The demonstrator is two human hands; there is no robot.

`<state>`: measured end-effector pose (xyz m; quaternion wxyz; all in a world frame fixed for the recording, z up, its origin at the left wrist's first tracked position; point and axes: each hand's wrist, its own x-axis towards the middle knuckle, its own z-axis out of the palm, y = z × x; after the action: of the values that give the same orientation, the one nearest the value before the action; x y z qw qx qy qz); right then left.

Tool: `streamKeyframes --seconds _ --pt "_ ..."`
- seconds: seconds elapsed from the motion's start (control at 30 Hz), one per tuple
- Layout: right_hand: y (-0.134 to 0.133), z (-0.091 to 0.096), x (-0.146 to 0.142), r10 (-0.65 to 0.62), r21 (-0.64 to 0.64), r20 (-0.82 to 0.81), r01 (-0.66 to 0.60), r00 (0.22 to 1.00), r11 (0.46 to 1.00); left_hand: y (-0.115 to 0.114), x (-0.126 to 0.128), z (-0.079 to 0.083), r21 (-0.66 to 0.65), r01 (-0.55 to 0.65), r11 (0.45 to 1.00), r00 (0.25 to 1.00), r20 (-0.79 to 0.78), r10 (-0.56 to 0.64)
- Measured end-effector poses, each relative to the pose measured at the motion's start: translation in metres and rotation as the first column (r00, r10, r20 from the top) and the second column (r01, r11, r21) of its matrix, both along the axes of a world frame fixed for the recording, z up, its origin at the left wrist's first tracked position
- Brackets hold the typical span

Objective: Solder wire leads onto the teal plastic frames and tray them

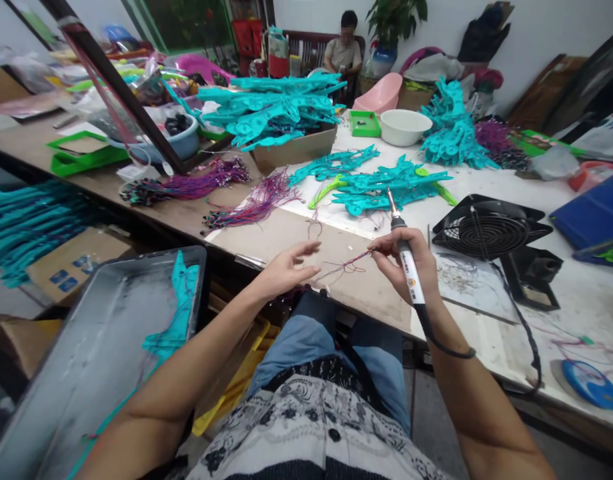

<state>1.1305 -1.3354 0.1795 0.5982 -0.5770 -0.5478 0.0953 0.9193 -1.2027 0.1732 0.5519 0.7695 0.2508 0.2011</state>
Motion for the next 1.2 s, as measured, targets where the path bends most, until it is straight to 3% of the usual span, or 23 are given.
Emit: streamKeyframes --seconds 0.1,0.17,0.23,0.3,0.4,0.53,0.67,0.77,0.9,1.13,1.2 --pt "0.007 0.004 -0.006 0.04 0.013 0.004 -0.04 0.999 0.999 -0.008 0.017 0.016 0.154 -0.039 0.987 0.997 0.075 0.028" --pt "0.012 0.007 -0.011 0.062 0.031 0.004 -0.062 0.998 0.998 -0.014 0.031 0.025 0.13 0.003 0.991 0.998 0.063 -0.011" --pt "0.016 0.008 -0.016 0.073 0.065 -0.058 -0.069 0.996 0.995 -0.016 0.042 0.031 0.029 0.003 1.0 0.996 0.088 -0.006" --pt "0.018 0.005 -0.021 0.086 0.096 -0.173 -0.07 0.981 0.993 -0.016 0.048 0.033 -0.102 -0.061 0.993 0.984 0.161 0.077" --pt "0.019 -0.003 -0.029 0.119 0.076 -0.291 -0.101 0.949 0.992 -0.014 0.05 0.033 -0.264 -0.156 0.952 0.94 0.256 0.225" --pt "0.021 -0.011 -0.041 0.081 0.083 -0.375 -0.054 0.924 0.995 -0.016 0.051 0.03 -0.385 -0.176 0.906 0.907 0.294 0.302" --pt "0.026 -0.018 -0.044 0.073 0.157 -0.469 0.002 0.88 0.988 -0.016 0.051 0.026 -0.526 -0.216 0.823 0.844 0.323 0.428" --pt "0.027 -0.029 -0.04 0.051 0.139 -0.516 0.025 0.855 0.99 -0.015 0.048 0.025 -0.635 -0.19 0.749 0.813 0.326 0.482" --pt "0.023 -0.033 -0.036 -0.06 0.087 -0.432 0.107 0.9 0.99 -0.014 0.044 0.026 -0.622 -0.165 0.766 0.837 0.322 0.442" --pt "0.021 -0.011 -0.045 -0.146 0.194 -0.026 0.149 0.989 0.97 -0.025 0.055 0.027 -0.522 -0.235 0.82 0.833 0.327 0.446" --pt "0.024 -0.009 -0.047 -0.173 0.179 -0.005 0.171 0.985 0.969 -0.027 0.06 0.024 -0.487 -0.245 0.838 0.832 0.339 0.44"
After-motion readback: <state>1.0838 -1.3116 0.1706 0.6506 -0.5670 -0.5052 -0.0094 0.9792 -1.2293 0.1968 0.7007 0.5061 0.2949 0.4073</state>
